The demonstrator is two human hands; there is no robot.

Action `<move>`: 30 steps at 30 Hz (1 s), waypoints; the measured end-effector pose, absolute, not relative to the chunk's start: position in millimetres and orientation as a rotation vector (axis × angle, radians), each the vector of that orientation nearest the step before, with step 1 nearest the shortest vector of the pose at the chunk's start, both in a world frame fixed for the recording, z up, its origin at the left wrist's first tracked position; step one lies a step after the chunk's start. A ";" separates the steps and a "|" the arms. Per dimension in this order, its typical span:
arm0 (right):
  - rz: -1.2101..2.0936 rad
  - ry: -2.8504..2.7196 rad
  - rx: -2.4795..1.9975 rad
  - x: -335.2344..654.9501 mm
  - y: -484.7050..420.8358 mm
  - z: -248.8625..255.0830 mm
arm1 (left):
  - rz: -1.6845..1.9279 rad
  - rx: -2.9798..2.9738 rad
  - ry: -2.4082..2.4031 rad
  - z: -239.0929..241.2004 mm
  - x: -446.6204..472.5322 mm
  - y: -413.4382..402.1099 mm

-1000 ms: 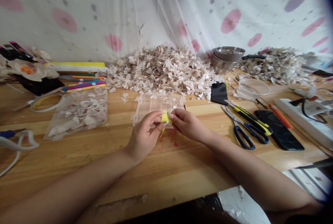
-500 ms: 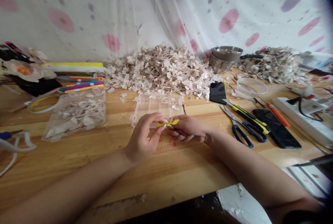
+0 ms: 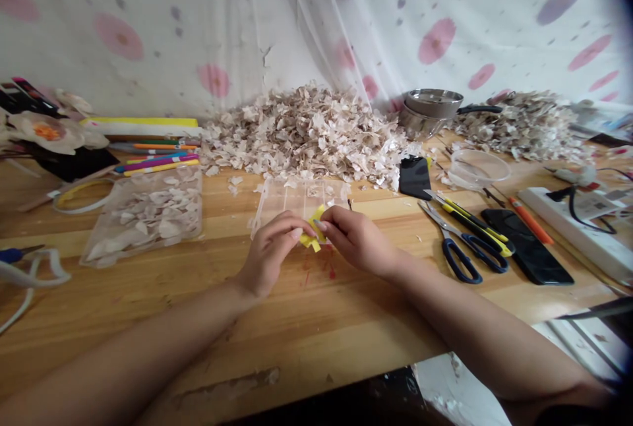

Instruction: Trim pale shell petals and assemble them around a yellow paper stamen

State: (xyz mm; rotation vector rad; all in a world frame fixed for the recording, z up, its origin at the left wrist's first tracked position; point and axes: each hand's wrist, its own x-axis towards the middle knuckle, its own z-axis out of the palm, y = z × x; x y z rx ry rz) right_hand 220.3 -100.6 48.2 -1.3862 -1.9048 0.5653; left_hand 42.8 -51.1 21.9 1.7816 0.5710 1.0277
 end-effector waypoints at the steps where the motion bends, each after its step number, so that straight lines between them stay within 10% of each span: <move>1: 0.504 -1.959 -1.380 220.7 -101.6 49.3 | 0.994 1.671 0.585 20.1 43.9 -50.5; 13: 0.391 -2.023 -1.373 224.1 -103.0 53.1 | 0.759 0.930 0.527 26.2 57.7 -51.4; 30: 0.843 -1.635 -1.553 220.2 -93.5 43.2 | 0.807 1.584 0.681 20.2 51.5 -35.3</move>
